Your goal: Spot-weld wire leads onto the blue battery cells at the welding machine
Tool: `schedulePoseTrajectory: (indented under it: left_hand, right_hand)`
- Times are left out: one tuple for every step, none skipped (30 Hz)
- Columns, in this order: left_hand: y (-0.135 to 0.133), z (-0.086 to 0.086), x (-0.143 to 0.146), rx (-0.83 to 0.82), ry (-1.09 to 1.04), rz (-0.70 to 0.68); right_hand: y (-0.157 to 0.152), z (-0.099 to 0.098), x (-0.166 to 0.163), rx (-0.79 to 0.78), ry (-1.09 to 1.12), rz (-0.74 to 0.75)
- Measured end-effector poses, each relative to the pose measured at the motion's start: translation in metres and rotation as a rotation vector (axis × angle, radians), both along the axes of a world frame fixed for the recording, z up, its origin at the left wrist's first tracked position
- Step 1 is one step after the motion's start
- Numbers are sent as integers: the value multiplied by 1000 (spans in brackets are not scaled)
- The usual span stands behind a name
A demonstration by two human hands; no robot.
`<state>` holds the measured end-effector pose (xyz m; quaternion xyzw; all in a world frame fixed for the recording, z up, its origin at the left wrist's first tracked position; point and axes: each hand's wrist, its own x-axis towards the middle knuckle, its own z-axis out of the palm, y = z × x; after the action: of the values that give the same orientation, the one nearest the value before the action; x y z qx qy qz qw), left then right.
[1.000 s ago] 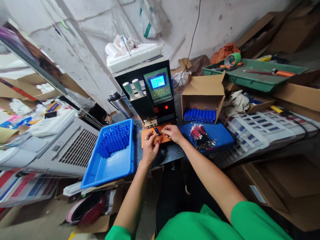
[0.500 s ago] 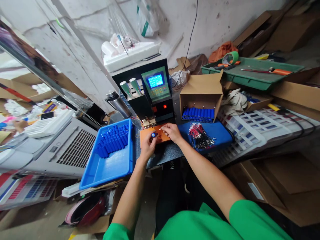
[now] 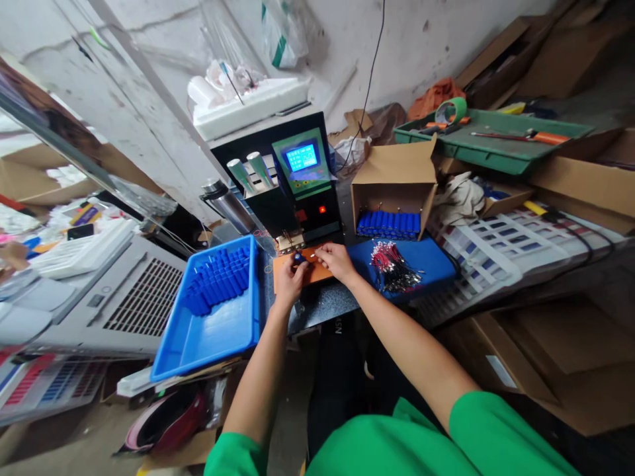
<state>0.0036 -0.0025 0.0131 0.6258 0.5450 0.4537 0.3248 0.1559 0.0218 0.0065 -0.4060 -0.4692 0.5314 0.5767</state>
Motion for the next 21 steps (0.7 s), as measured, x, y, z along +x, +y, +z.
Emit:
schedulePoseTrajectory:
  left_hand:
    - [0, -1, 1, -3, 1, 15]
    - [0, -2, 2, 0, 4, 27]
    - [0, -3, 2, 8, 9, 36]
    - [0, -3, 3, 20, 14, 42]
    - [0, -4, 3, 33, 17, 46]
    - [1, -4, 3, 43, 20, 49]
    - [1, -5, 3, 52, 25, 54]
    - [2, -5, 3, 59, 31, 61]
    - [2, -6, 2, 64, 39, 68]
    - [2, -7, 2, 66, 46, 76]
    - [2, -8, 2, 68, 53, 83]
    - [2, -9, 2, 69, 62, 90]
    - [2, -10, 2, 69, 72, 97]
    - [2, -12, 1, 68, 83, 106]
    - [2, -13, 1, 66, 94, 111]
    - [1, -14, 1, 66, 107, 115]
    - [1, -14, 1, 68, 119, 119]
    - [0, -15, 0, 71, 131, 121]
    - [-1, -15, 0, 77, 141, 124]
    - [-1, -15, 0, 84, 152, 126]
    - [-2, -15, 0, 91, 162, 129]
  right_hand:
    - [0, 0, 0, 0, -4, -10]
    - [1, 0, -1, -3, -5, -19]
    - [1, 0, -1, -10, -2, -26]
    - [1, 1, -1, -22, 5, -32]
    - [1, 2, -2, -36, 15, -35]
    - [1, 3, -2, -53, 27, -34]
    - [0, 5, -2, -70, 39, -30]
    - [0, 7, -3, -85, 49, -23]
    - [0, 9, -3, -97, 57, -15]
    - [-1, 10, -4, -104, 61, -7]
    - [-1, 12, -4, -109, 62, 2]
    - [-2, 14, -6, -113, 60, 9]
    - [-2, 15, -7, -117, 59, 14]
    - [-2, 16, -9, -120, 59, 17]
    - [-2, 16, -11, -120, 58, 17]
    - [-1, 17, -14, -115, 53, 13]
    - [0, 16, -16, -104, 42, 7]
    - [1, 16, -18, -87, 22, 0]
    - [2, 15, -20, -66, -8, -6]
    - [3, 14, -22, -46, -51, -10]
    - [4, 13, -24, -26, -107, -15]
